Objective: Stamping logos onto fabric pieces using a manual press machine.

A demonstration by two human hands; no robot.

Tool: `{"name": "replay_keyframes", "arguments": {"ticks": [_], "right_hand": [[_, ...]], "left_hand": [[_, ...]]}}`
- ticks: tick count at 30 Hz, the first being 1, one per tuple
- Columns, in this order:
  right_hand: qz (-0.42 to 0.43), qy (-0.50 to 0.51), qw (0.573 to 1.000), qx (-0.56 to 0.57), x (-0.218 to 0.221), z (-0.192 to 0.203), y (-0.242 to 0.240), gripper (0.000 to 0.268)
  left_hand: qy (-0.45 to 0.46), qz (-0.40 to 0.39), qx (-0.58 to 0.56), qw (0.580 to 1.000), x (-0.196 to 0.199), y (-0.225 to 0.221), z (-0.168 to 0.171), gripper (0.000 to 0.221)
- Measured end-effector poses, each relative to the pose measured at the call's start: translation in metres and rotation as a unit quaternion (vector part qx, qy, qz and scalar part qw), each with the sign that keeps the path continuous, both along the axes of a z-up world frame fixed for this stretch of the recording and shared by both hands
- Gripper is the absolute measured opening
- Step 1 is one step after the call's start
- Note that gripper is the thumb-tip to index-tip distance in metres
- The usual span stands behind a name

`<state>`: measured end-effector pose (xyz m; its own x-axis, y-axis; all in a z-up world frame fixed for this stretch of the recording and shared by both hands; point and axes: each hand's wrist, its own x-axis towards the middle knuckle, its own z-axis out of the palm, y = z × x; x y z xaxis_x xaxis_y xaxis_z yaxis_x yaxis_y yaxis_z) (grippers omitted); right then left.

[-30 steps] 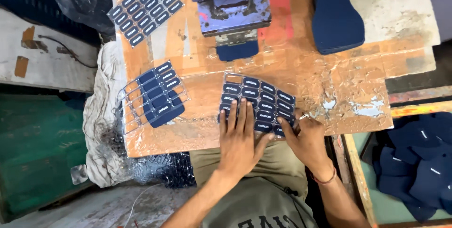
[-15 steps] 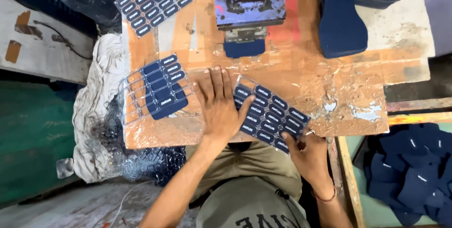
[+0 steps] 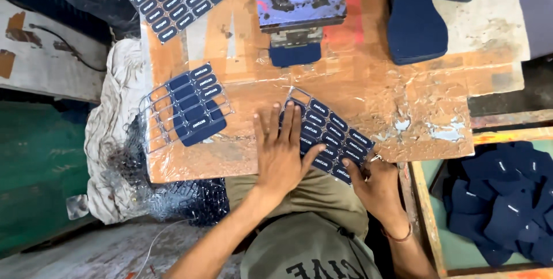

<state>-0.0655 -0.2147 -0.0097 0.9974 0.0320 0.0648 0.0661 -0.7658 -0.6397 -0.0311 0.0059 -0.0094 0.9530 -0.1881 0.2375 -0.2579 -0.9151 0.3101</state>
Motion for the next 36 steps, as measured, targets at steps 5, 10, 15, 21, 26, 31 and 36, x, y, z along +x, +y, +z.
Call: {"name": "replay_keyframes", "arguments": {"ticks": [5, 10, 15, 21, 26, 31, 36], "right_hand": [[-0.020, 0.032, 0.999, 0.032, 0.000, 0.003, 0.004, 0.027], [-0.038, 0.034, 0.993, 0.109, 0.002, 0.013, 0.009, 0.021], [-0.049, 0.046, 0.989, 0.129, 0.003, 0.013, 0.009, 0.021], [-0.019, 0.038, 0.998, 0.052, 0.002, 0.006, 0.002, 0.025], [0.004, -0.002, 0.999, 0.051, 0.002, 0.009, 0.003, 0.022], [-0.037, 0.055, 0.995, 0.069, 0.001, 0.006, 0.005, 0.022], [-0.053, 0.038, 0.994, 0.089, 0.002, 0.009, 0.007, 0.021]], "left_hand": [[0.016, 0.039, 0.016, 0.999, 0.024, 0.011, 0.001, 0.094], [-0.002, 0.063, 0.008, 0.998, 0.036, 0.019, -0.001, 0.098], [-0.002, 0.048, -0.008, 0.999, 0.009, 0.022, 0.013, 0.096], [0.069, -0.119, -0.034, 0.990, -0.009, -0.009, -0.004, 0.099], [0.023, -0.032, -0.016, 0.999, 0.028, -0.002, 0.005, 0.093], [0.000, -0.047, -0.038, 0.998, 0.025, 0.015, -0.006, 0.090], [0.013, -0.018, -0.033, 0.999, 0.005, 0.045, 0.000, 0.085]]}}
